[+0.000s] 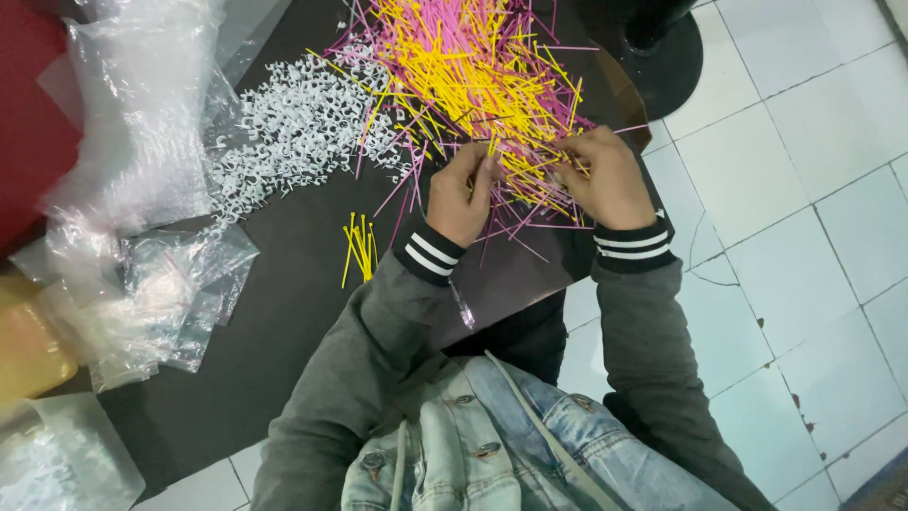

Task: The person sorts pink and yellow cable ties from a mixed pile on a table, separating them by color. They then place the sorted pink ties into a clear plastic bag and set it aside before continuing to sort the remaining ties.

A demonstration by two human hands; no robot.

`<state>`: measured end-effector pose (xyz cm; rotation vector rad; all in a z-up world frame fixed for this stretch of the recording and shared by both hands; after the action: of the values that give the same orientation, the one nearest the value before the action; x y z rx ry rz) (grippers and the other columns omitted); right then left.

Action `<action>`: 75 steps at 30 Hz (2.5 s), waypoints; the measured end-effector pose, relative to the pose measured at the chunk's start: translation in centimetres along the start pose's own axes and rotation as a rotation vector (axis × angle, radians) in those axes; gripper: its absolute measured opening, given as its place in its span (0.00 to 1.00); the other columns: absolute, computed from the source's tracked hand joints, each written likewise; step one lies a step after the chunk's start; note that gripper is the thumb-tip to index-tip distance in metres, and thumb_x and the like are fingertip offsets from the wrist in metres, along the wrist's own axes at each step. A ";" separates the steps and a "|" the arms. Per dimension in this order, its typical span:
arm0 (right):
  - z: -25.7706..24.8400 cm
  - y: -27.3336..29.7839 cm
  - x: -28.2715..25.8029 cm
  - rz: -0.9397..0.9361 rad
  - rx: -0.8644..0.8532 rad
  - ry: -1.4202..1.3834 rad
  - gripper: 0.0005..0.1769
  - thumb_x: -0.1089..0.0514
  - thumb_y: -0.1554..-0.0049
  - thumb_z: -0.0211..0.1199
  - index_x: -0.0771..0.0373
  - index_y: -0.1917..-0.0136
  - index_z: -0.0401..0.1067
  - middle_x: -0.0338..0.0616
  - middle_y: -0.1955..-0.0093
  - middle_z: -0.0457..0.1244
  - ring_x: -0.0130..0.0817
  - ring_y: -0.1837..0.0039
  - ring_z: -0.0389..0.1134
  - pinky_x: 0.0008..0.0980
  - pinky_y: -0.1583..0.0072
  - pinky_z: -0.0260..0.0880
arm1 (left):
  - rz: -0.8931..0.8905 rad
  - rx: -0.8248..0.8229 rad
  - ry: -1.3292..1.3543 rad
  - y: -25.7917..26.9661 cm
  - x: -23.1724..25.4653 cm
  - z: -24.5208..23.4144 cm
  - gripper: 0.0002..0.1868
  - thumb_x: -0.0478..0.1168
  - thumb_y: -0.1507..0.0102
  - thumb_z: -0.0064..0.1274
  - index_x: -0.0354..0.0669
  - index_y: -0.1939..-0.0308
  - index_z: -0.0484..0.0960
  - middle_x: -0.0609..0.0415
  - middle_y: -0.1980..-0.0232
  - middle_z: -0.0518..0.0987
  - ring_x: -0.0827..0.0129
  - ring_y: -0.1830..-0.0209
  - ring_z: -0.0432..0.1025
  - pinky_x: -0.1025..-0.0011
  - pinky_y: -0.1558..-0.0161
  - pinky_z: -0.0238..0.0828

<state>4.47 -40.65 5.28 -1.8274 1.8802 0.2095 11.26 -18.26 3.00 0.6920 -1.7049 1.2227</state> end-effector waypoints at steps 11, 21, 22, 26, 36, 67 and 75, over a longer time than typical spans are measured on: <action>0.9 0.3 0.9 -0.085 0.036 0.087 0.06 0.61 0.41 0.69 0.60 0.49 0.80 0.49 0.51 0.66 0.55 0.43 0.69 0.46 0.43 0.69 | 0.033 0.022 -0.015 0.2 0.0 0.0 0.08 0.38 0.29 0.46 0.45 0.54 0.82 0.52 0.66 0.86 0.53 0.61 0.82 0.63 0.56 0.77; -3.3 -1.9 -7.5 -0.195 -0.014 -0.181 0.05 0.60 0.42 0.72 0.62 0.54 0.77 0.52 0.61 0.64 0.56 0.55 0.69 0.45 0.56 0.67 | 0.242 0.033 -0.292 0.5 0.4 2.0 0.10 0.32 0.31 0.50 0.34 0.46 0.78 0.40 0.50 0.82 0.43 0.43 0.76 0.48 0.32 0.62; -3.0 -2.4 -7.9 -0.203 0.009 -0.234 0.06 0.60 0.41 0.72 0.62 0.55 0.77 0.51 0.63 0.64 0.53 0.57 0.69 0.42 0.57 0.66 | 0.206 0.035 -0.256 0.6 -0.3 2.1 0.09 0.33 0.30 0.48 0.37 0.47 0.79 0.42 0.54 0.82 0.44 0.47 0.77 0.49 0.32 0.63; -2.1 -3.6 -8.7 -0.194 0.052 -0.350 0.06 0.60 0.41 0.72 0.62 0.55 0.77 0.46 0.65 0.64 0.41 0.63 0.65 0.32 0.62 0.64 | 0.119 0.085 -0.133 0.5 -0.1 2.0 0.10 0.38 0.29 0.47 0.41 0.47 0.80 0.43 0.59 0.82 0.41 0.53 0.76 0.48 0.43 0.70; 2.0 -5.2 -1.6 -0.065 0.090 -0.088 0.05 0.62 0.40 0.71 0.67 0.51 0.80 0.57 0.59 0.66 0.57 0.57 0.72 0.44 0.60 0.70 | -0.004 0.121 0.003 0.1 -0.4 0.8 0.11 0.41 0.28 0.46 0.46 0.51 0.84 0.46 0.66 0.84 0.46 0.61 0.79 0.57 0.55 0.74; 0.6 -6.7 -2.3 -0.095 0.004 0.306 0.04 0.54 0.39 0.66 0.52 0.51 0.80 0.49 0.58 0.69 0.57 0.49 0.70 0.51 0.50 0.68 | 0.079 0.269 -0.053 -0.4 -0.9 -0.1 0.10 0.41 0.29 0.48 0.46 0.54 0.85 0.50 0.58 0.85 0.48 0.50 0.78 0.56 0.46 0.73; -1.7 -5.9 -8.4 -0.126 -0.173 0.232 0.07 0.59 0.41 0.65 0.59 0.50 0.81 0.57 0.55 0.71 0.64 0.47 0.70 0.59 0.51 0.71 | 0.280 0.284 -0.186 -1.2 1.8 -1.0 0.07 0.32 0.29 0.47 0.32 0.51 0.79 0.39 0.40 0.79 0.35 0.32 0.66 0.40 0.32 0.58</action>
<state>9.48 -34.38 11.91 -2.1600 1.9421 0.1228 11.80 -17.66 5.23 0.7730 -1.8445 1.6627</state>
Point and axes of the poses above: each hand's wrist, its own y-axis away from the middle knuckle, its own z-axis out of the palm, x = y × z, the point moved 4 cm from there along -y, towards the middle knuckle
